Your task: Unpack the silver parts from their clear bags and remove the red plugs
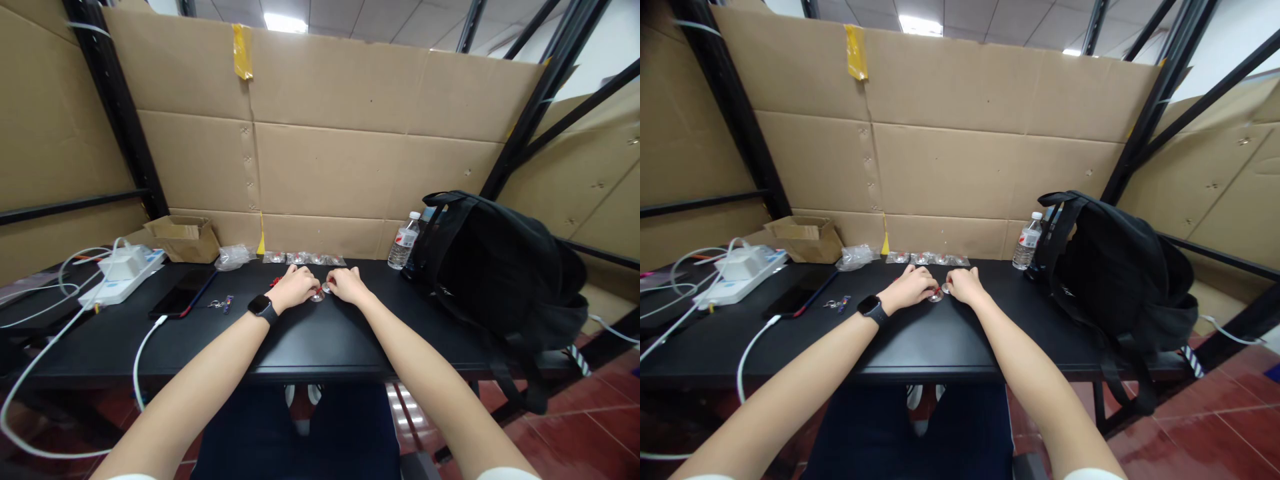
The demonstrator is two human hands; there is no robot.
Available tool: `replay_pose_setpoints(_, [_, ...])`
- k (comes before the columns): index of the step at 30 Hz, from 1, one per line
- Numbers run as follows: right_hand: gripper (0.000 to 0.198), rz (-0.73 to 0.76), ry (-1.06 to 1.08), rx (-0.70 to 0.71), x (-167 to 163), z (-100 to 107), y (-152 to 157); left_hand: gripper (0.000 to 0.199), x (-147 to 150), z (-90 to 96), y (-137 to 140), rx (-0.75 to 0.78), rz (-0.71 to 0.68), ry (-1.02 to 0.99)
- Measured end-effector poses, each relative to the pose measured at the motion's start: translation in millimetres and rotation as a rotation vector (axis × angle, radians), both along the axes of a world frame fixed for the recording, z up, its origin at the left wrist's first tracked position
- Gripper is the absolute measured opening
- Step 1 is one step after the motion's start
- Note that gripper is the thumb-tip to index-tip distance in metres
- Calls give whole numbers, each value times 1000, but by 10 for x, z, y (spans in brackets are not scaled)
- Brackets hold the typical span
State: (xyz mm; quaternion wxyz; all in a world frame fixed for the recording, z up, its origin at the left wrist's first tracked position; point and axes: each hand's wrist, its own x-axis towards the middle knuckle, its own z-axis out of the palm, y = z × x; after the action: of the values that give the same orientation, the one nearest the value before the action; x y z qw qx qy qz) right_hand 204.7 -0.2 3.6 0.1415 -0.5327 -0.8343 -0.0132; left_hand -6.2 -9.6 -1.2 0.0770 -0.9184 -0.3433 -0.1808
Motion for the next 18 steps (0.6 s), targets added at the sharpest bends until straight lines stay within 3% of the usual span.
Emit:
replay_pose_setpoints(3, [12,3,-5,7,9,8,4,24,32,-37,-11,28,-27,-45])
replay_pose_setpoints(6, [12,-5,-18,-12,33,13,15,15,47,-38,-21,4,-71,-76])
replay_pose_setpoints(9, [12,-10,-45,-25,49,6,33,19,52,-14,-17,-30,-85,-101])
replay_pose_setpoints(14, [10,4,-74,-27,42,-26,31,19,64,-48,25,47,2,-59])
replay_pose_setpoints(18, [8,26,-84,-13,41,-61,15,15,51,-101,40,9,73,-122])
